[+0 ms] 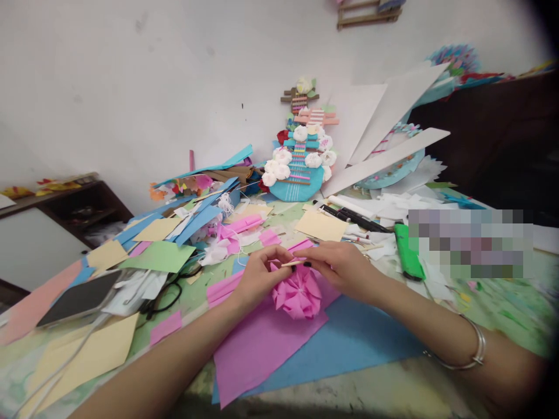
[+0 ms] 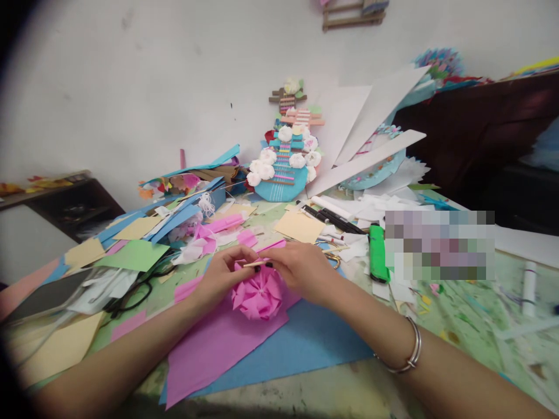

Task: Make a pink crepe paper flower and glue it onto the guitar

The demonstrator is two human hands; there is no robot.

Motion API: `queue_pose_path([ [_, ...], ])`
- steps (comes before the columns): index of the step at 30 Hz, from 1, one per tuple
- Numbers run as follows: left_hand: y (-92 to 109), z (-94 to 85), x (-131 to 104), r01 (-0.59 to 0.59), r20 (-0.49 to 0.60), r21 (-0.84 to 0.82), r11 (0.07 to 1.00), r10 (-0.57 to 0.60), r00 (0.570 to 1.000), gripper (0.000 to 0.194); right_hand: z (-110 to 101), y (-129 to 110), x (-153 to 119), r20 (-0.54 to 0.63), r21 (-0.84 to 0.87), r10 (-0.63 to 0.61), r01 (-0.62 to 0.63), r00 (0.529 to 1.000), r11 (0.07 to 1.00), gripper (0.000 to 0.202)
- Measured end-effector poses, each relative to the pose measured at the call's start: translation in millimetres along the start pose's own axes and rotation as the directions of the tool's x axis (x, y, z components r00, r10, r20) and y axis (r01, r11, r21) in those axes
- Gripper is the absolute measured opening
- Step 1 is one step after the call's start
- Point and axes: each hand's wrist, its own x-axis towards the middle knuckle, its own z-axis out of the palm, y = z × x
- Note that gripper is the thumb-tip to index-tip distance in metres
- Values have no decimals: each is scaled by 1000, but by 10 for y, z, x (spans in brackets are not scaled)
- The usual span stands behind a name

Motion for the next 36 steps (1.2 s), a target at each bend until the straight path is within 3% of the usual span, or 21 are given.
queue_pose_path([
  [9, -28, 18, -20, 132, 48, -210, 969, -125, 991, 19, 43, 75, -14, -52, 52, -71, 74, 996, 996, 32],
  [15, -24, 29, -19, 145, 44, -287, 947, -138, 989, 21, 62, 57, -17, -87, 28, -79, 81, 993, 996, 29],
  [22, -4, 13, -6, 49, -20, -115, 992, -52, 998, 14, 76, 30, -22, -172, -88, -24, 9, 985, 996, 26],
  [28, 20, 18, -40, -36, -44, 50, 998, 39, 998, 10, 22, -22, -2, -70, -50, 50, -53, 996, 997, 21],
  [36, 7, 33, -37, -90, 24, 168, 982, 87, 996, 12, 8, -42, 0, -53, -1, 175, -176, 983, 984, 16],
])
